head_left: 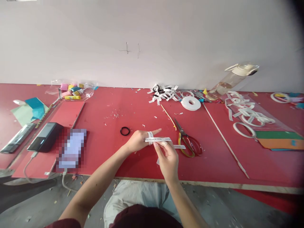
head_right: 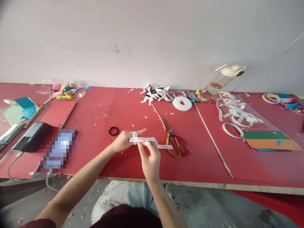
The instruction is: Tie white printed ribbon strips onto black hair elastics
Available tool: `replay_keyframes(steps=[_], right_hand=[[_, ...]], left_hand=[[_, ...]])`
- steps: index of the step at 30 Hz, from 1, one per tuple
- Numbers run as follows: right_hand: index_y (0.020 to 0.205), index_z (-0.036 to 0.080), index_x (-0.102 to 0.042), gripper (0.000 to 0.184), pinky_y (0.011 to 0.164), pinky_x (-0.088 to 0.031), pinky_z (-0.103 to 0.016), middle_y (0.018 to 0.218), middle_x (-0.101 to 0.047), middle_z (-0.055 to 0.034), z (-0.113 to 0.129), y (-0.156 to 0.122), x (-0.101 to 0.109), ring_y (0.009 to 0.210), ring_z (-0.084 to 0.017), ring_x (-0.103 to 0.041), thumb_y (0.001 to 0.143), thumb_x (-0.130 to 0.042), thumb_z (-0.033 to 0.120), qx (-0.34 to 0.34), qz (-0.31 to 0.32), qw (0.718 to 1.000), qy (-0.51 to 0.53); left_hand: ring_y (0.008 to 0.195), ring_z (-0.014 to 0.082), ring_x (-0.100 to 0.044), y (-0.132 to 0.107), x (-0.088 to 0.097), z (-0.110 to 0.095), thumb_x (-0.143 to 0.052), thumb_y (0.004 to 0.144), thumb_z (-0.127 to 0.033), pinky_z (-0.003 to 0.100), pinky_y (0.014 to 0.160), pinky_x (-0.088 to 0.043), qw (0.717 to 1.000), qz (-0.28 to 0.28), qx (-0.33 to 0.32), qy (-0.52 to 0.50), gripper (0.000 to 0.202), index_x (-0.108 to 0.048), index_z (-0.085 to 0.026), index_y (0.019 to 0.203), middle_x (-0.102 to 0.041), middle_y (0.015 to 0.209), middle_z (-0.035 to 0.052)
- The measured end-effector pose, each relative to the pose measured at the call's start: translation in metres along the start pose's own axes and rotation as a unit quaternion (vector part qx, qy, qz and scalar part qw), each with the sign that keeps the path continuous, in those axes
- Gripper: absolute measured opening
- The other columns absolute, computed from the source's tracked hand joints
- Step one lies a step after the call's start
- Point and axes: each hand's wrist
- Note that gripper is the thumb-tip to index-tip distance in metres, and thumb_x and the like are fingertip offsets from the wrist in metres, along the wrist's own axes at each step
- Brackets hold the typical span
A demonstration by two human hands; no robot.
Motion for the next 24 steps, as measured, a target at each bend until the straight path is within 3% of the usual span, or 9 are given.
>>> replay_keyframes(steps=[4, 12, 24], right_hand=[[0.094, 0.021, -0.070, 0.012, 0.090, -0.054, -0.039, 0.099, -0.063, -0.0069, 0.004, 0.000, -0.004, 0.098, -0.020, -0.063, 0.094, -0.061, 0.028, 0.064, -0.044, 0.996, -0.036], [0.103, 0.020, -0.066, 0.014, 0.082, -0.056, -0.035, 0.101, -0.067, -0.0094, -0.003, -0.003, -0.009, 0.094, -0.019, -0.065, 0.095, -0.058, 0.028, 0.091, -0.032, 0.992, -0.075], [0.095, 0.019, -0.064, 0.021, 0.079, -0.054, -0.032, 0.093, -0.065, -0.0088, 0.003, 0.002, -0.012, 0.086, -0.018, -0.062, 0.097, -0.055, 0.038, 0.019, 0.009, 1.000, -0.021]], left_hand=[[0.054, 0.0096, -0.054, 0.000, 0.001, 0.001, -0.057, 0.086, -0.018, 0.018, 0.063, -0.048, 1.000, -0.009, 0.025, 0.004, 0.056, -0.055, -0.019, 0.142, -0.064, 0.060, -0.0026], [0.059, 0.0101, -0.057, 0.001, 0.001, -0.001, -0.054, 0.087, -0.014, 0.019, 0.064, -0.048, 0.999, -0.020, 0.014, 0.025, 0.055, -0.056, -0.023, 0.141, -0.073, 0.082, 0.0035], [0.060, 0.0110, -0.058, 0.000, 0.000, -0.003, -0.049, 0.083, -0.009, 0.018, 0.062, -0.044, 0.995, -0.024, 0.009, 0.102, 0.061, -0.057, -0.025, 0.141, -0.072, 0.079, 0.0020]])
Point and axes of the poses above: each hand's wrist, its own y-axis towards the middle knuckle, its own x-axis out of the back of the hand, z = x × y
